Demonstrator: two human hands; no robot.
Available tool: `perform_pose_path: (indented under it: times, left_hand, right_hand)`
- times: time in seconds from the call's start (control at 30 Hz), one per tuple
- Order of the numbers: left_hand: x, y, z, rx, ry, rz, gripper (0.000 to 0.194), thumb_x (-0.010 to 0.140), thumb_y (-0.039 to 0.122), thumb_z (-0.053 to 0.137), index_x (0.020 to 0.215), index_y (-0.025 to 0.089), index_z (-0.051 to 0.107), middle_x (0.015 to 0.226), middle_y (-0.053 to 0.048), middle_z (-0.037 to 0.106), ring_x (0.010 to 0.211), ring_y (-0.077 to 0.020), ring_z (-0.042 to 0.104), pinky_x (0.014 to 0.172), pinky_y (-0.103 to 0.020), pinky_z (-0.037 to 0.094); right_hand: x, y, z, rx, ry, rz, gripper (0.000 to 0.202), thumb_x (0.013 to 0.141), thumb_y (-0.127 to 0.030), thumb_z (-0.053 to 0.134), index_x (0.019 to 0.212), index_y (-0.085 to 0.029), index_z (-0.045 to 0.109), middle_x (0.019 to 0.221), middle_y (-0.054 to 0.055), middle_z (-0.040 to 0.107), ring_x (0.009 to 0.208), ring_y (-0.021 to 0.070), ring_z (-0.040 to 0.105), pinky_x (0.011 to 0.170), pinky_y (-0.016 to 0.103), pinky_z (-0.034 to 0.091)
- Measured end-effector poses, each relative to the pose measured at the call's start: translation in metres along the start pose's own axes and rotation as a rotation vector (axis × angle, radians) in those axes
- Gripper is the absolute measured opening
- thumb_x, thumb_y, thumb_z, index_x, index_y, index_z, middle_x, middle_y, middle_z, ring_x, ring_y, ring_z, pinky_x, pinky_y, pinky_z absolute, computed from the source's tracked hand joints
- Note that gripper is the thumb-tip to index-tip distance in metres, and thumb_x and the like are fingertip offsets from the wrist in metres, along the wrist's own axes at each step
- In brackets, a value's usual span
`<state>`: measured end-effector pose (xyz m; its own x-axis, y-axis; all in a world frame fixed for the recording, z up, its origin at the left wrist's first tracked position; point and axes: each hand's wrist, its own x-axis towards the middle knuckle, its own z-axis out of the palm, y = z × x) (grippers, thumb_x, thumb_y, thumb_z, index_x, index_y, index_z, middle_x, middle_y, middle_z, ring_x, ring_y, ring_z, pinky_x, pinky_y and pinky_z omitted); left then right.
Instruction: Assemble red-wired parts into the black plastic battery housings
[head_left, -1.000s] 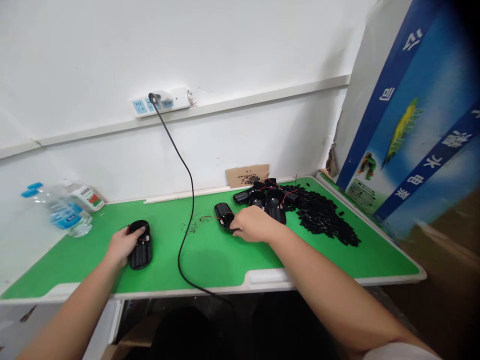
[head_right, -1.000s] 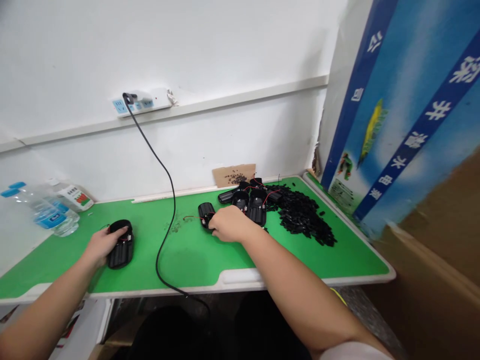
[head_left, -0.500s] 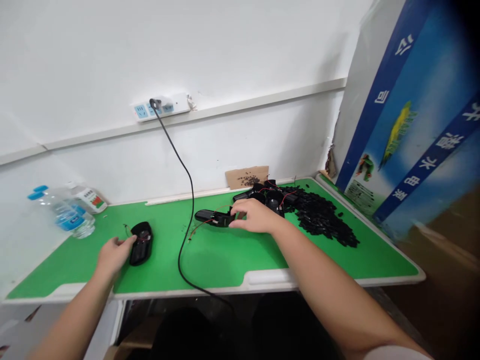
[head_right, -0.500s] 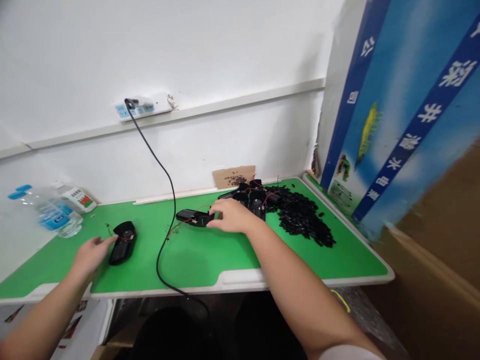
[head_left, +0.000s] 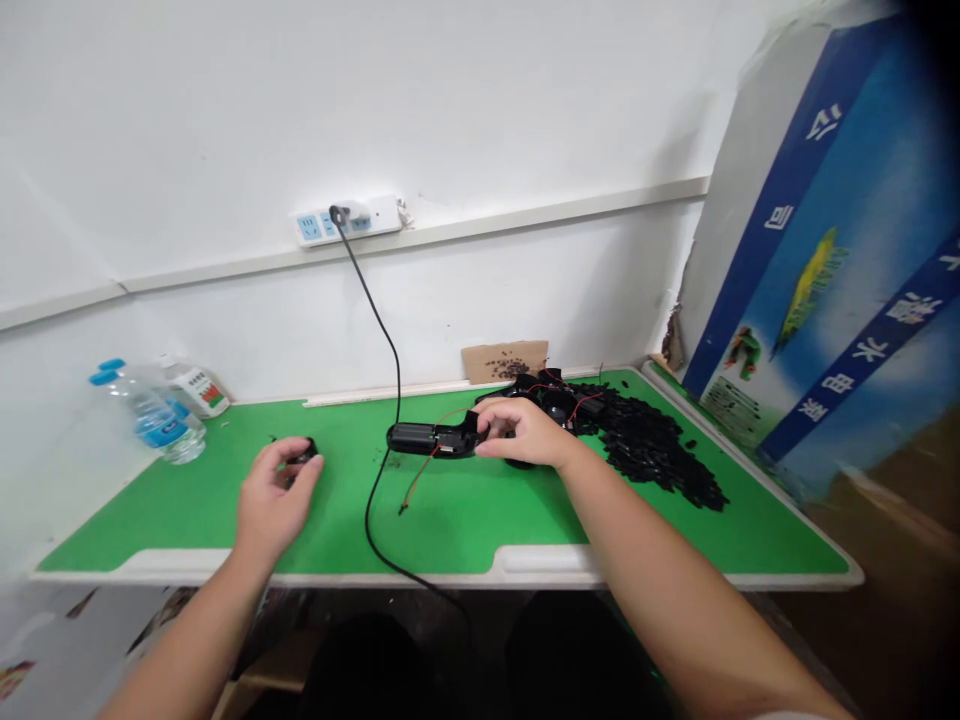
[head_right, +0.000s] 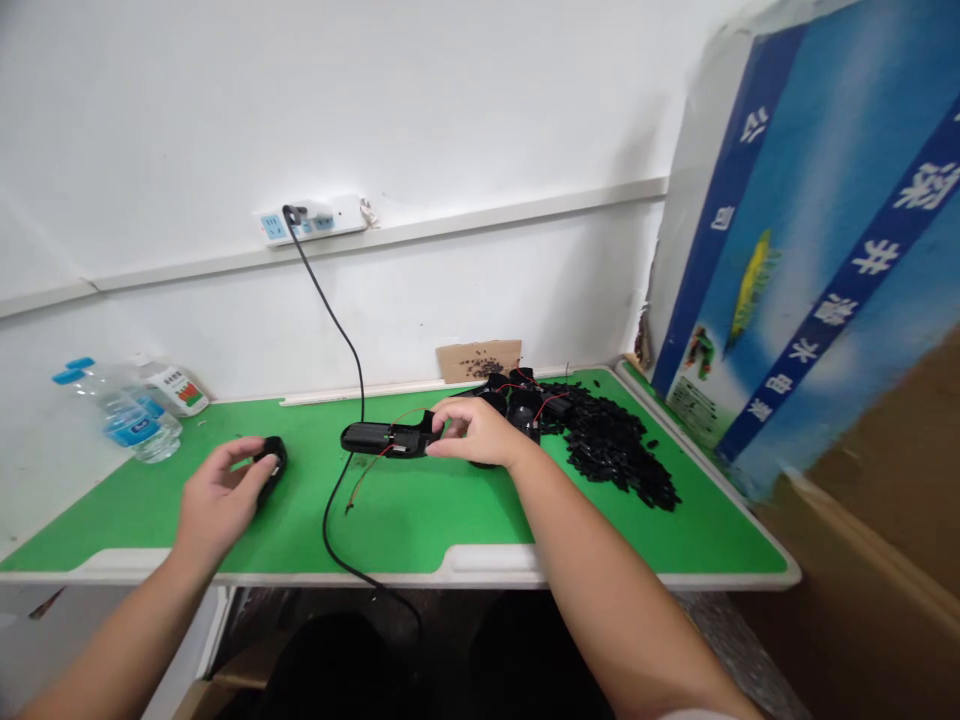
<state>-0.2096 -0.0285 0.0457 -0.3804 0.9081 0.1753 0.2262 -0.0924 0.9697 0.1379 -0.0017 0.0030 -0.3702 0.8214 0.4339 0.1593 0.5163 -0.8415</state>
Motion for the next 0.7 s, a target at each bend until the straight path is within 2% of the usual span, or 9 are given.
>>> perform_pose_path:
  times: [0.03, 0.07, 0.13, 0.2, 0.3, 0.43, 0.57, 0.63, 0.7]
  left_hand:
    - [-0.01, 0.006, 0.011, -0.024, -0.093, 0.048, 0.032, 0.063, 0.021, 0.08, 0.093, 0.016, 0.067, 0.098, -0.006, 0.066, 0.088, -0.0166, 0.061, 0.079, -0.022, 0.049]
    - [-0.018, 0.01, 0.022, -0.088, -0.192, 0.035, 0.029, 0.067, 0.024, 0.078, 0.091, 0.015, 0.066, 0.095, -0.008, 0.067, 0.085, -0.0178, 0.063, 0.072, -0.023, 0.051]
    - [-0.03, 0.019, 0.044, -0.236, -0.382, -0.149, 0.033, 0.073, 0.035, 0.073, 0.096, 0.014, 0.064, 0.089, -0.01, 0.068, 0.072, -0.0203, 0.066, 0.056, -0.027, 0.052]
    - [-0.036, 0.025, 0.064, -0.265, -0.626, -0.322, 0.04, 0.076, 0.044, 0.069, 0.1, 0.013, 0.062, 0.085, -0.013, 0.068, 0.059, -0.0215, 0.065, 0.045, -0.029, 0.049]
    - [-0.033, 0.029, 0.087, -0.239, -0.865, -0.404, 0.043, 0.078, 0.043, 0.069, 0.103, 0.009, 0.06, 0.081, -0.016, 0.069, 0.05, -0.0177, 0.062, 0.038, -0.024, 0.044]
    - [-0.026, 0.024, 0.113, -0.357, -0.916, -0.33, 0.05, 0.079, 0.034, 0.071, 0.119, 0.011, 0.055, 0.084, -0.015, 0.071, 0.05, -0.0117, 0.059, 0.043, -0.02, 0.045]
    - [-0.028, 0.015, 0.15, -0.443, -0.886, -0.254, 0.052, 0.074, 0.031, 0.075, 0.117, 0.015, 0.05, 0.091, -0.014, 0.071, 0.059, -0.0149, 0.065, 0.05, -0.023, 0.05]
    - [-0.033, 0.009, 0.167, -0.461, -0.859, -0.242, 0.056, 0.069, 0.029, 0.079, 0.113, 0.017, 0.048, 0.094, -0.013, 0.071, 0.067, -0.0196, 0.069, 0.052, -0.025, 0.051]
    - [-0.037, 0.003, 0.18, -0.481, -0.868, -0.236, 0.061, 0.063, 0.026, 0.083, 0.111, 0.017, 0.047, 0.092, -0.012, 0.071, 0.072, -0.0229, 0.07, 0.058, -0.029, 0.053]
  right_hand:
    - [-0.001, -0.001, -0.001, 0.007, -0.016, -0.003, 0.031, 0.066, -0.037, 0.078, 0.079, -0.014, 0.062, 0.111, 0.01, 0.062, 0.065, 0.0099, 0.062, 0.061, 0.025, 0.052]
    - [-0.003, -0.002, -0.002, 0.011, -0.031, -0.006, 0.031, 0.066, -0.036, 0.079, 0.08, -0.014, 0.063, 0.115, 0.011, 0.061, 0.066, 0.0102, 0.063, 0.063, 0.027, 0.053]
    - [-0.005, -0.004, -0.004, 0.012, -0.056, -0.017, 0.03, 0.065, -0.035, 0.079, 0.081, -0.014, 0.065, 0.118, 0.013, 0.061, 0.069, 0.0119, 0.064, 0.066, 0.028, 0.055]
    - [-0.006, -0.005, -0.006, 0.001, -0.074, -0.045, 0.029, 0.066, -0.034, 0.079, 0.083, -0.015, 0.066, 0.116, 0.012, 0.063, 0.077, 0.0151, 0.065, 0.07, 0.03, 0.055]
    - [-0.006, -0.005, -0.006, 0.007, -0.023, -0.065, 0.029, 0.066, -0.033, 0.079, 0.088, -0.017, 0.067, 0.116, 0.01, 0.064, 0.087, 0.0186, 0.064, 0.078, 0.033, 0.054]
    - [-0.002, -0.002, -0.005, 0.118, 0.177, -0.044, 0.047, 0.072, -0.036, 0.075, 0.115, -0.022, 0.062, 0.119, 0.008, 0.064, 0.095, 0.0215, 0.064, 0.084, 0.037, 0.053]
    - [0.005, 0.006, -0.007, 0.188, 0.372, -0.122, 0.054, 0.08, -0.035, 0.066, 0.132, -0.024, 0.054, 0.136, 0.007, 0.056, 0.121, 0.0242, 0.056, 0.103, 0.04, 0.044]
    - [0.007, 0.01, -0.009, 0.177, 0.416, -0.117, 0.056, 0.082, -0.033, 0.061, 0.137, -0.024, 0.051, 0.141, 0.006, 0.053, 0.129, 0.024, 0.05, 0.11, 0.041, 0.038]
    - [0.008, 0.014, -0.01, 0.182, 0.39, -0.058, 0.058, 0.083, -0.032, 0.056, 0.14, -0.024, 0.048, 0.142, 0.005, 0.052, 0.13, 0.024, 0.049, 0.11, 0.04, 0.038]
